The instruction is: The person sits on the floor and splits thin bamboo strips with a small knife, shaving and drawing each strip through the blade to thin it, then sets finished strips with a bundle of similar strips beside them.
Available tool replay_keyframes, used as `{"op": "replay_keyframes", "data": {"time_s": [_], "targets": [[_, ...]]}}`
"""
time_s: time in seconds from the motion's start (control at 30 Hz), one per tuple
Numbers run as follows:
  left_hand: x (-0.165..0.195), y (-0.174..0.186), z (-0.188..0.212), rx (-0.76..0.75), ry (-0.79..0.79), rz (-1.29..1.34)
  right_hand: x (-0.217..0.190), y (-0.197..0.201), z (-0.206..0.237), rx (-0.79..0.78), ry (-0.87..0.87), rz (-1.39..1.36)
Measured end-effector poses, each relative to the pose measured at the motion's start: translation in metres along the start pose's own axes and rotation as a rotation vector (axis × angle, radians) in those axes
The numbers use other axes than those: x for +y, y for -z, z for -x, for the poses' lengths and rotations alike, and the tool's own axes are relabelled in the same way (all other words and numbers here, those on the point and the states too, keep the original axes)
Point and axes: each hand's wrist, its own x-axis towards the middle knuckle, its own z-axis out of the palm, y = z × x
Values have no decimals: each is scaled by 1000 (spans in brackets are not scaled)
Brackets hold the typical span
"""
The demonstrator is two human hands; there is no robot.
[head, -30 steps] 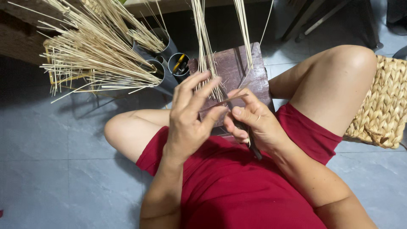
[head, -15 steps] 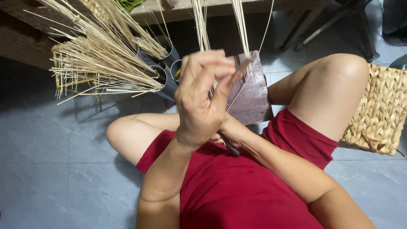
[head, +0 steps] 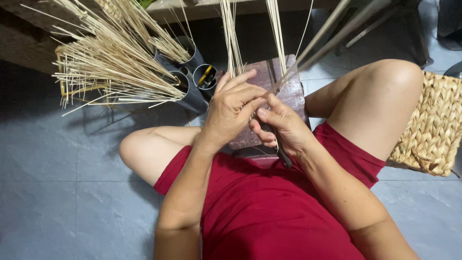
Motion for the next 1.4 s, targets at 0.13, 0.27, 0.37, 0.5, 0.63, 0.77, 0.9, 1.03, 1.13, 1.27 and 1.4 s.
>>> {"op": "replay_keyframes", "data": {"time_s": [0.13, 0.27, 0.37, 0.5, 0.63, 0.77, 0.9, 1.03, 1.13, 1.27, 1.4], "targets": [[11, -1, -8, 135, 0, 81, 7, 2, -8, -6, -6, 35], [26, 7, -24, 233, 30, 209, 48, 0, -30, -69, -165, 89], [22, 13, -41, 309, 150, 377, 67, 11, -39, -72, -250, 118], [-2, 18, -44, 180, 216, 509, 61, 28, -38, 20, -222, 80], [-20, -4, -13, -79, 359, 306, 41, 34, -33, 50, -156, 67], [-32, -27, 13, -82, 503, 376, 36, 33, -31, 58, -157, 51], [-40, -35, 7, 98, 400, 431, 46, 31, -35, -16, -229, 29], [-45, -25, -10, 189, 347, 478, 61, 24, -38, 30, -323, 73], [-44, -18, -16, 258, 357, 551, 57, 27, -42, 58, -351, 76], [-34, -10, -24, 348, 276, 757, 65, 24, -43, 107, -401, 150], [-33, 35, -34, 498, 202, 778, 77, 18, -40, 163, -489, 259]]}}
